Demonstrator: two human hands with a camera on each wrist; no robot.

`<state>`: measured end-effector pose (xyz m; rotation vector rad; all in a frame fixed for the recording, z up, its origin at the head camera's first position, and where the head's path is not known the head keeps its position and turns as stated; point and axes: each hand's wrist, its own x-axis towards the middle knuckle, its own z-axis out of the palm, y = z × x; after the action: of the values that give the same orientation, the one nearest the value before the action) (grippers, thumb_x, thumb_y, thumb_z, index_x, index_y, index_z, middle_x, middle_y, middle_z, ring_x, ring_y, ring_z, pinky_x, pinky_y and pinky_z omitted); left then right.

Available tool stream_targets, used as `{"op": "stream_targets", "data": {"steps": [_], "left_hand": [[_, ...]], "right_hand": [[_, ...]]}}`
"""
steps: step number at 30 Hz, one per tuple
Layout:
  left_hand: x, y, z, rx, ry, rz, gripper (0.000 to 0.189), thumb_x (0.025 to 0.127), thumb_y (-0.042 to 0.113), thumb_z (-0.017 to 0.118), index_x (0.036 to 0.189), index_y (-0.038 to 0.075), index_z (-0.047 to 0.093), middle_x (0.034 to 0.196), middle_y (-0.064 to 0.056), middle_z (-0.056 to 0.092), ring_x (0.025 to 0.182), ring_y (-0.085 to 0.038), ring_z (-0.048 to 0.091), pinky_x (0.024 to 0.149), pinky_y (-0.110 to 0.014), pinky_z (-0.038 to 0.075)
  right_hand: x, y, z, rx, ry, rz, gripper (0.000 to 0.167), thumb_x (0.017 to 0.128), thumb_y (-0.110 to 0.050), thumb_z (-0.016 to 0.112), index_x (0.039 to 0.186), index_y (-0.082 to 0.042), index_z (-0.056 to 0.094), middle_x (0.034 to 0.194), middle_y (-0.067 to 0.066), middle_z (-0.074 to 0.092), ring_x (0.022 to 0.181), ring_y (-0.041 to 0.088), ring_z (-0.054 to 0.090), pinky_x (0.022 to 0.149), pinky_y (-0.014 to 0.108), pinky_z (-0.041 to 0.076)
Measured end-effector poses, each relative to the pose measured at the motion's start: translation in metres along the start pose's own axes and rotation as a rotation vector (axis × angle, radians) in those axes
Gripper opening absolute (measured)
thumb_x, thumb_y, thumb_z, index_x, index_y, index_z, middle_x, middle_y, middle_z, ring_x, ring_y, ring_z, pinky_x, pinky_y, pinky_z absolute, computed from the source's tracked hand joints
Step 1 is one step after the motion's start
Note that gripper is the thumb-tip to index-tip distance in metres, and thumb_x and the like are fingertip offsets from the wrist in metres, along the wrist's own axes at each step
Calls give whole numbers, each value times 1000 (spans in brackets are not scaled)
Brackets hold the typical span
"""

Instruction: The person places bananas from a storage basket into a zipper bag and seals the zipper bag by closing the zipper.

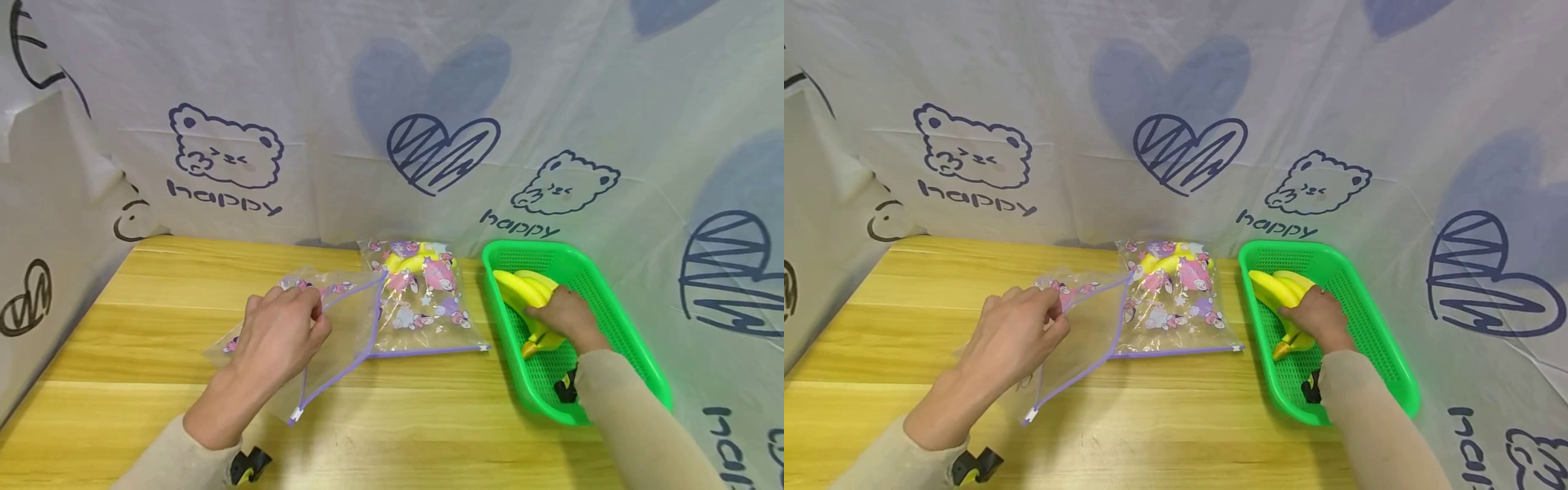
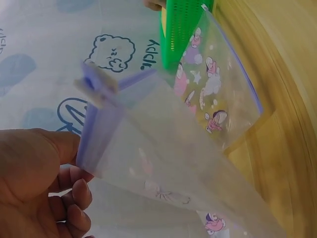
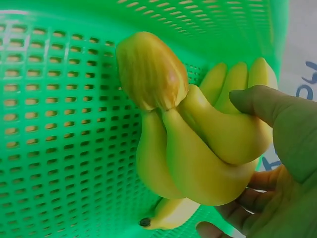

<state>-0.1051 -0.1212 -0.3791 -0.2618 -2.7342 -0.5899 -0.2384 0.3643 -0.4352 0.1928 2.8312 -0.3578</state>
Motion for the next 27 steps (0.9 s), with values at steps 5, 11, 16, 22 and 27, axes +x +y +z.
{"op": "stream_targets", "data": {"steps": [5, 11, 16, 22, 27], "left_hand": [[0, -4, 2, 57, 102, 110, 11, 85, 13, 65, 75, 15, 60, 71, 2, 55, 71, -26, 49, 68, -42, 37], [1, -7, 3, 79, 116, 149, 11, 85, 14, 65, 75, 15, 61, 70, 1, 55, 70, -26, 51, 65, -41, 36], [3, -6, 2, 74, 94, 124, 9, 85, 14, 65, 76, 14, 62, 70, 1, 58, 71, -26, 53, 65, -40, 36], [4, -5, 2, 58, 78, 89, 9, 85, 14, 64, 76, 15, 62, 70, 1, 58, 72, -26, 54, 67, -41, 36], [4, -5, 1, 45, 61, 72, 10, 85, 13, 64, 75, 16, 61, 70, 2, 57, 71, -24, 52, 66, -40, 36]], "right_hand": [[-2, -5, 5, -93, 9, 36, 107, 94, -64, 62, 146, 24, 27, 133, 46, 45, 122, 64, 48, 95, 73, 46], [-4, -6, 8, -130, 22, 30, 112, 95, -66, 58, 150, 24, 21, 142, 50, 38, 130, 68, 38, 103, 79, 37], [-4, -6, 10, -145, 57, 26, 109, 95, -65, 60, 149, 23, 25, 140, 49, 40, 129, 67, 40, 103, 78, 37], [-3, -2, 11, -173, 99, 30, 107, 94, -65, 59, 146, 24, 29, 137, 49, 44, 127, 65, 43, 102, 77, 38], [-3, -1, 11, -162, 141, 23, 106, 93, -64, 61, 145, 23, 30, 135, 47, 44, 126, 64, 42, 103, 78, 34]]}}
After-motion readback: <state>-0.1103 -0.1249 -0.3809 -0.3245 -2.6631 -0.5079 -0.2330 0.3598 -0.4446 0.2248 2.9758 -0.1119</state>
